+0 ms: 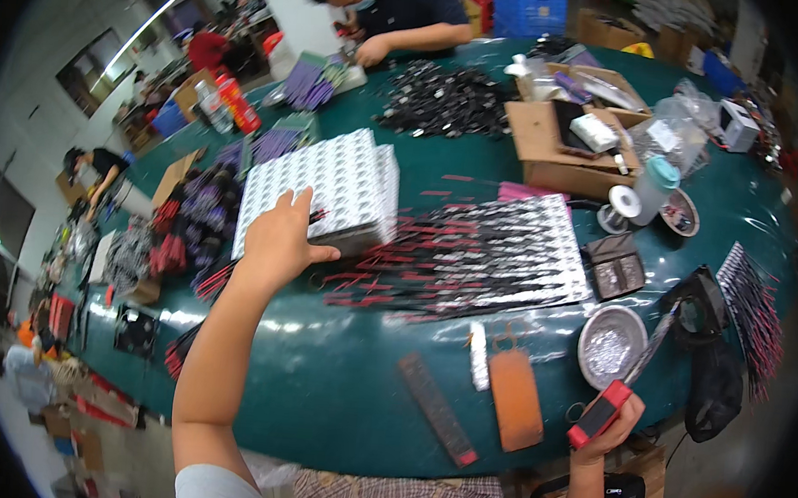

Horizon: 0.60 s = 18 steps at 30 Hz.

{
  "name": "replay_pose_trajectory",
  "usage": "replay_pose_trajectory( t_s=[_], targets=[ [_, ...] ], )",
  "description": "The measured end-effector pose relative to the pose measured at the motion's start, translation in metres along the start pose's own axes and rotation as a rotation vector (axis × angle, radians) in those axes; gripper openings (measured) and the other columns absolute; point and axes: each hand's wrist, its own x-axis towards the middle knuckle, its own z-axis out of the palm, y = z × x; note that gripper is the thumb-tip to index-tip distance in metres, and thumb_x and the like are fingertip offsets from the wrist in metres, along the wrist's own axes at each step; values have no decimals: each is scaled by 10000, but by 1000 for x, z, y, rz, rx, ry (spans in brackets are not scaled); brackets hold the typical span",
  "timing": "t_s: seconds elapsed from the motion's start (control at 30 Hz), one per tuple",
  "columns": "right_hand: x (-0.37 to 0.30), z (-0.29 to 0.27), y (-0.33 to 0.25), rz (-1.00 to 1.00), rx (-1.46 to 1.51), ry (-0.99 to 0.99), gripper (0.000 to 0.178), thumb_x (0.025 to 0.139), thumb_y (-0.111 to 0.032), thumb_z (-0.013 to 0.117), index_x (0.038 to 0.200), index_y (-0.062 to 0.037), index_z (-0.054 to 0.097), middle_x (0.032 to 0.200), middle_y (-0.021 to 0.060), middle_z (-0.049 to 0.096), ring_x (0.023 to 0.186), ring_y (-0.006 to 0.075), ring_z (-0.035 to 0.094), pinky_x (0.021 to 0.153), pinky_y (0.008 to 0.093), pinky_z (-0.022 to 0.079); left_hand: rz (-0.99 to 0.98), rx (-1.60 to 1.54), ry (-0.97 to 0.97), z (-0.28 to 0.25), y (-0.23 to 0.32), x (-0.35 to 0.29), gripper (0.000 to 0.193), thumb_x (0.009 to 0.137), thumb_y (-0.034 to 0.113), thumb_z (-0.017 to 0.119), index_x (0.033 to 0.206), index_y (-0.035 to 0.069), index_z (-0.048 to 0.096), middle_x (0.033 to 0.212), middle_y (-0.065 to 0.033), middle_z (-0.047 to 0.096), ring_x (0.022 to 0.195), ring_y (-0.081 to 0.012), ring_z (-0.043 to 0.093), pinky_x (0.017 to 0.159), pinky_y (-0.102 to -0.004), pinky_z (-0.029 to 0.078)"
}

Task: The person solders the ends of bundled wires over a circuit board panel using a handheld soldering tool, rearranges the circuit board sheets on the workbench, and solders additional wire bundles with the tool.

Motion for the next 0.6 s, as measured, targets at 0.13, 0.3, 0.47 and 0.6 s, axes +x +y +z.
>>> replay_pose_trajectory(
  t_s=[0.13, 0.3, 0.47, 0.6],
  targets=[
    [-4, -4, 3, 4, -21, -1, 391, 843, -53, 706, 1183, 34, 532, 1080, 203, 590, 971, 358, 600, 846, 439, 485, -15, 225, 82, 37, -17, -38, 695, 829, 154, 725, 1478, 119, 480, 1379, -227, 578, 853, -325, 739, 664, -370, 595],
    [1, 5, 1, -62, 6, -1, 450, 840, -99, 746, 1208, 48, 534, 1101, 217, 588, 981, 368, 601, 862, 436, 486, 141, 132, 430, 42, -31, -68, 488, 783, 43, 720, 1256, 161, 695, 1098, -109, 720, 735, -277, 720, 647, -360, 580],
    [8, -2, -29, -76, 22, -26, 497, 841, -48, 796, 1246, 41, 522, 1131, 195, 581, 1002, 341, 599, 892, 418, 484, 183, 26, 527, -24, -21, -149, 560, 747, -1, 710, 1290, 134, 685, 1198, -131, 715, 707, -274, 704, 624, -340, 562],
    [19, 2, -93, -46, 176, -155, 491, 803, -29, 812, 1203, 21, 531, 1057, 197, 606, 938, 366, 608, 825, 436, 497, 319, 62, 392, -46, -5, -243, 479, 755, 61, 649, 1227, 87, 725, 1186, -126, 730, 507, -97, 532, 437, -244, 419]
  ],
)
